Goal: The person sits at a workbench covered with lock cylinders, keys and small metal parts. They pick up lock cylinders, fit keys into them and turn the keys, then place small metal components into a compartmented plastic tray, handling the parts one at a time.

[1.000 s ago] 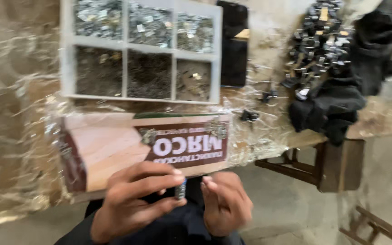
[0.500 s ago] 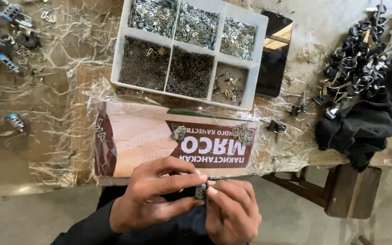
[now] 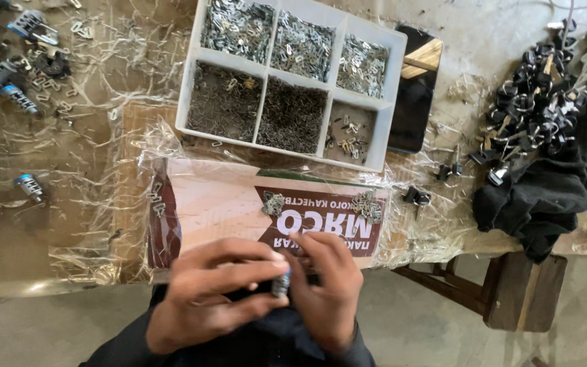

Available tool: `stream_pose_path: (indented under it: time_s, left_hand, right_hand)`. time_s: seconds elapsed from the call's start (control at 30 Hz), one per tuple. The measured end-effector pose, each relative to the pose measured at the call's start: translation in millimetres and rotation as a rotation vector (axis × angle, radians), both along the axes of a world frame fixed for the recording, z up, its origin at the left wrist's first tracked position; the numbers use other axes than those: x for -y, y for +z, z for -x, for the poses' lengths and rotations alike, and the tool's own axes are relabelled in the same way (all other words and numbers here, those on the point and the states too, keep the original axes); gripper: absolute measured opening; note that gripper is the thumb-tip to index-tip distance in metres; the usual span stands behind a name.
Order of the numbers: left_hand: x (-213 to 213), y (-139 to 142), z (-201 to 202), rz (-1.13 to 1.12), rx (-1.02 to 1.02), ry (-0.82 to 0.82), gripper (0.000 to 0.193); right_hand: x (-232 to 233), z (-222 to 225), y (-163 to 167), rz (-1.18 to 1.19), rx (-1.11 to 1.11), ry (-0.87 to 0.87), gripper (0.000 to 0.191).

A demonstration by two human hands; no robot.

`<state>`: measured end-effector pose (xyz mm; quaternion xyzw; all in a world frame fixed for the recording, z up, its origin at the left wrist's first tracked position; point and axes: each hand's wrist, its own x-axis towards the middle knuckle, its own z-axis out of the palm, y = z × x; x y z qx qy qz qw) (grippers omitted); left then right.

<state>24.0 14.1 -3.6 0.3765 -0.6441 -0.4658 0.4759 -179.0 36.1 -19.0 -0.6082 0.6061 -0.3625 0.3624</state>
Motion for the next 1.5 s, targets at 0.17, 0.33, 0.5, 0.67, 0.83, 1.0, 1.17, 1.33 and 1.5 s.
stream_pose_path:
  time_s: [0.17, 0.33, 0.5, 0.67, 0.83, 1.0, 1.17, 1.33, 1.5]
  left_hand:
    - [-0.3, -1.2, -13.0, -0.098, 0.006, 0.109, 0.044]
    - [0.6, 1.1, -11.9, -0.027, 0.013, 0.105, 0.046]
    - [5.8, -3.7, -5.6, -0.052, 0.000, 0.060, 0.045]
    - [3.8, -4.2, -2.9, -0.001, -0.002, 0.035, 0.045]
    - [5.8, -0.9, -4.4, 0.016, 0.047, 0.055, 0.044]
    - [8.2, -2.9, -2.9, 0.053, 0.069, 0.079, 0.045]
    - [8.0, -5.9, 3.8, 0.023, 0.060, 0.033, 0.046]
    - [9.7, -4.0, 3.9, 0.089, 0.063, 0.016, 0.047]
    - [10.4, -2.1, -3.1, 0.019, 0.009, 0.013, 0.043]
  right_hand:
    - [11.7, -15.7, 8.3, 0.248, -0.568, 0.198, 0.059]
    - [4.4, 0.0, 10.3, 0.283, -0.570, 0.225, 0.063]
    - [-1.6, 10.7, 5.3, 0.446, -0.583, 0.257, 0.063]
    - [9.8, -2.7, 5.1, 0.229, -0.577, 0.204, 0.081]
    - [11.9, 1.1, 2.5, 0.221, -0.634, 0.246, 0.078]
    - [-3.1, 28.6, -6.8, 0.520, -0.411, 0.343, 0.048]
    - [-27.4, 19.6, -13.3, 0.232, 0.341, -0.059, 0.018]
    - [-24.4, 8.7, -12.0, 0.414, 0.062, -0.123, 0.018]
    - [-15.2, -6.5, 2.6, 0.174, 0.436, -0.125, 0.017]
